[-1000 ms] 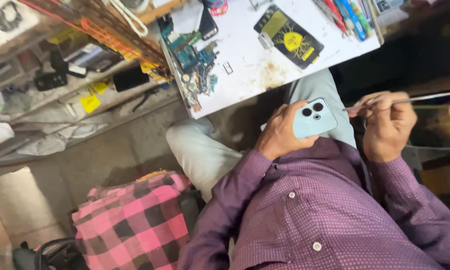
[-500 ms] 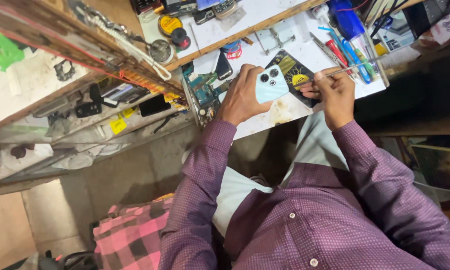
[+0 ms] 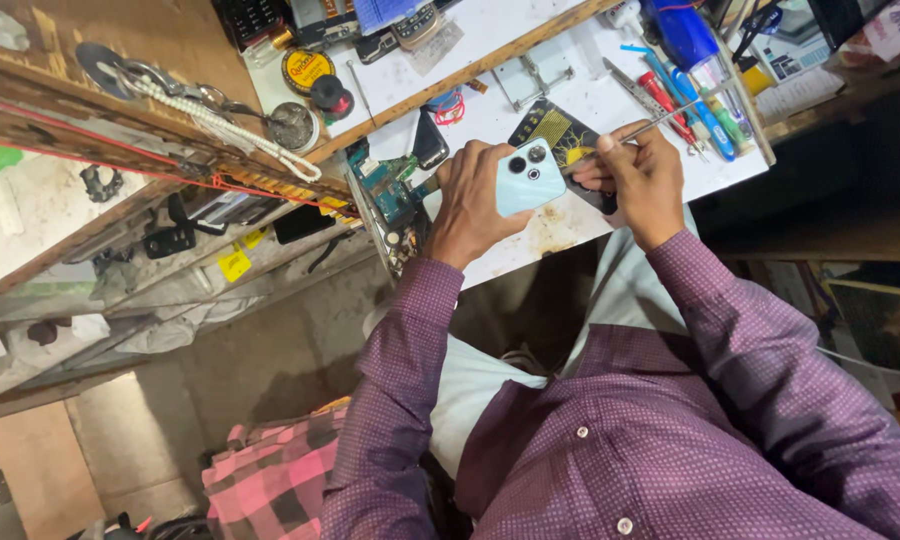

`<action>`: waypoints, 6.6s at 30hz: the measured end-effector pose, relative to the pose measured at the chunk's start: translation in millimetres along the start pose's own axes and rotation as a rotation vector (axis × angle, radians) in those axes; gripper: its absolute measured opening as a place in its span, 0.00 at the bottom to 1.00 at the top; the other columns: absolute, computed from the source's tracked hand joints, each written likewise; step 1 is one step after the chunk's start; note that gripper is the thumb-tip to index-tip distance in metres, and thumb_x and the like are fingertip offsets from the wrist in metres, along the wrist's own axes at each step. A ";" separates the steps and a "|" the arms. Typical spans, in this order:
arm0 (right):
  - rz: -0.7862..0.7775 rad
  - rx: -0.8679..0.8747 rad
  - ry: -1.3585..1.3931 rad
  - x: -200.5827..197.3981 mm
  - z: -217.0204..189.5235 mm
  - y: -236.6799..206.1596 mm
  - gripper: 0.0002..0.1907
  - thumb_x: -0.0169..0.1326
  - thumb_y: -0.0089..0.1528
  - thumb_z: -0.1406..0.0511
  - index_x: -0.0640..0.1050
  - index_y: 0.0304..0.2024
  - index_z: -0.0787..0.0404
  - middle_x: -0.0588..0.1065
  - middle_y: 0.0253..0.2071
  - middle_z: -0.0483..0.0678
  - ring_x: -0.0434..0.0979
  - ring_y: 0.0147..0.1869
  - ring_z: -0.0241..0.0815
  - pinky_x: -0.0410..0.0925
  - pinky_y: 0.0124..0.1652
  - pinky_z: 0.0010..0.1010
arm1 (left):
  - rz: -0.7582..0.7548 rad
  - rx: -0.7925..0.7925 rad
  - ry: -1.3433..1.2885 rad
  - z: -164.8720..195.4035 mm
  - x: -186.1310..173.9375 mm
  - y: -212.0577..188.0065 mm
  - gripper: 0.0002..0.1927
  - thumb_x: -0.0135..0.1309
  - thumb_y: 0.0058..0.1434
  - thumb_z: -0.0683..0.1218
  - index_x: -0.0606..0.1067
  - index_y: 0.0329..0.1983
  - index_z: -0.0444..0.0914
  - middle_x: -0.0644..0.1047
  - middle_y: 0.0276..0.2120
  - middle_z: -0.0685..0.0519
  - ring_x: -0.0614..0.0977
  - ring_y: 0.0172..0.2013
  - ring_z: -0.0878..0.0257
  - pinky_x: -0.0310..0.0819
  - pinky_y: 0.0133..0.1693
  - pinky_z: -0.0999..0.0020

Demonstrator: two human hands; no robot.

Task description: The person sits at a repair bench and pries open the back cover of a smartphone using a thin metal tool, working the tool along the edge to separate the cover. They remove the back cover and then use a screwdriver to unscrew components from the exposed phone interior.

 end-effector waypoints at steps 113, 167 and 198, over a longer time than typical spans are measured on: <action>-0.188 0.474 0.037 33.3 -12.0 -0.4 0.08 0.50 0.71 0.66 0.72 0.39 0.65 0.78 0.35 0.53 0.82 0.38 0.41 0.80 0.46 0.38 | -0.042 0.201 -0.058 -1.9 -24.1 -11.0 0.44 0.72 0.46 0.50 0.65 0.64 0.38 0.70 0.60 0.48 0.72 0.62 0.54 0.61 0.63 0.53; -0.036 0.209 0.043 14.0 -13.7 -0.6 0.09 0.47 0.73 0.63 0.68 0.44 0.64 0.77 0.35 0.50 0.82 0.37 0.40 0.80 0.40 0.31 | 0.037 0.048 -0.011 29.8 -26.5 12.7 0.41 0.75 0.40 0.47 0.66 0.55 0.36 0.69 0.50 0.45 0.74 0.52 0.46 0.69 0.55 0.54; -0.324 0.441 -0.024 12.0 -24.1 13.7 0.09 0.51 0.70 0.68 0.70 0.38 0.69 0.79 0.32 0.57 0.84 0.36 0.44 0.80 0.40 0.35 | 0.005 0.174 0.043 46.1 -27.2 15.4 0.40 0.75 0.42 0.48 0.68 0.56 0.38 0.72 0.51 0.48 0.75 0.52 0.47 0.69 0.57 0.53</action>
Point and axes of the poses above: each hand's wrist, its own y-axis towards the middle knuckle, its own x-axis out of the palm, z = x × y, the point moved 7 cm from there along y, towards the middle knuckle
